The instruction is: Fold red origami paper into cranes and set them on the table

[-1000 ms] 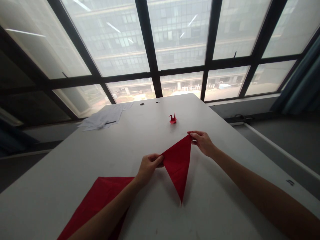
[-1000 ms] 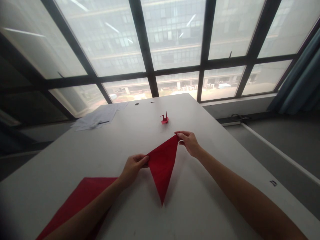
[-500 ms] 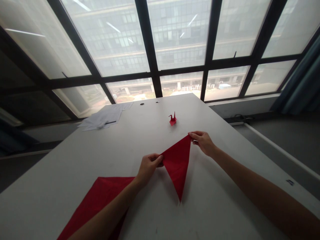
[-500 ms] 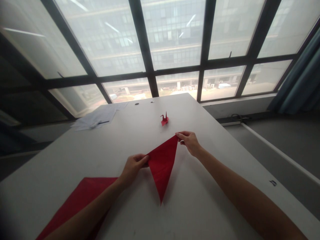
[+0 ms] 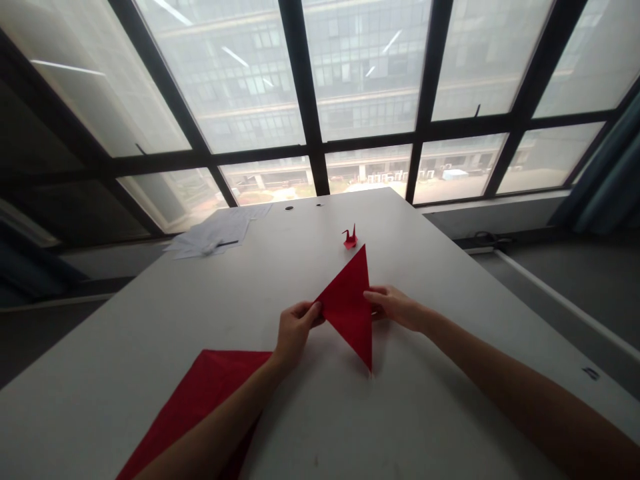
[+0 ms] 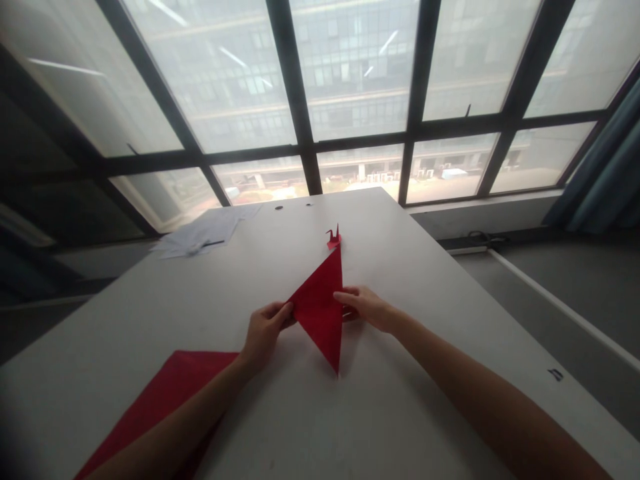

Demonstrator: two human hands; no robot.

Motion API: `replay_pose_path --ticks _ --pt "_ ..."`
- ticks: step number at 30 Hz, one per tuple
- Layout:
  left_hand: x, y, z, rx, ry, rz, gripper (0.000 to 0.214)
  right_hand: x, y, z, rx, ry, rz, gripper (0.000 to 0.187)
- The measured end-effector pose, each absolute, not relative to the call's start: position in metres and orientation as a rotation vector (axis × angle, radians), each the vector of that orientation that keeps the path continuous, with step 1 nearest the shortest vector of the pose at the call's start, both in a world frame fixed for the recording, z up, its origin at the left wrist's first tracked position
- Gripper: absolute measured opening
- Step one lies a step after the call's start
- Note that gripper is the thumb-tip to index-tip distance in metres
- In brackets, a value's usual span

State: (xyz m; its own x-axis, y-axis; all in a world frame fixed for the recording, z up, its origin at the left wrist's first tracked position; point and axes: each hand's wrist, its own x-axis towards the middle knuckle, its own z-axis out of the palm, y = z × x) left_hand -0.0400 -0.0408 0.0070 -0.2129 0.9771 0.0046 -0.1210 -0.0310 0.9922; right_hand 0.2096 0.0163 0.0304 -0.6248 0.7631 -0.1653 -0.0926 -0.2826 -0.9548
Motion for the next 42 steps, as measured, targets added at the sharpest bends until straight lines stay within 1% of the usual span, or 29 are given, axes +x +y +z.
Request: replay_pose_path --ticks 3,7,12,16,25,29,34,36,40,42 --pt "-0.042 -0.038 0.003 0.945 1.212 1.530 0.035 0.198 0.002 0.030 -0.895 -1.498 1.956 0.039" --pt "-0.043 -0.035 0.001 0.858 1.176 1.617 0.036 0.186 -0.012 0.030 -0.974 -1.454 1.767 0.034" --pt "-0.044 -0.033 0.002 0.732 1.136 1.685 0.032 0.181 -0.022 0.036 -1.029 -1.583 1.838 0.030" --pt "-0.048 -0.030 0.004 0.640 1.134 1.751 0.033 0.185 -0.021 0.035 -1.005 -1.678 1.816 0.032" --pt "-0.056 -0.023 0.001 0.560 1.134 1.830 0.030 0.194 -0.007 0.027 -1.043 -1.794 1.802 0.024" --pt "-0.058 -0.022 -0.001 0.546 1.139 1.836 0.028 0.197 -0.004 0.028 -1.046 -1.768 1.850 0.027" --pt "-0.058 -0.021 0.000 0.536 1.137 1.848 0.028 0.195 -0.004 0.026 -1.068 -1.702 1.910 0.043" --pt "-0.057 -0.021 0.000 0.534 1.137 1.848 0.028 0.194 -0.005 0.025 -1.071 -1.706 1.900 0.041" --pt "-0.056 -0.021 0.001 0.534 1.147 1.840 0.027 0.195 -0.004 0.028 -1.077 -1.760 1.843 0.030" --pt "-0.056 -0.022 0.001 0.536 1.152 1.837 0.026 0.198 -0.001 0.029 -1.079 -1.752 1.823 0.029"
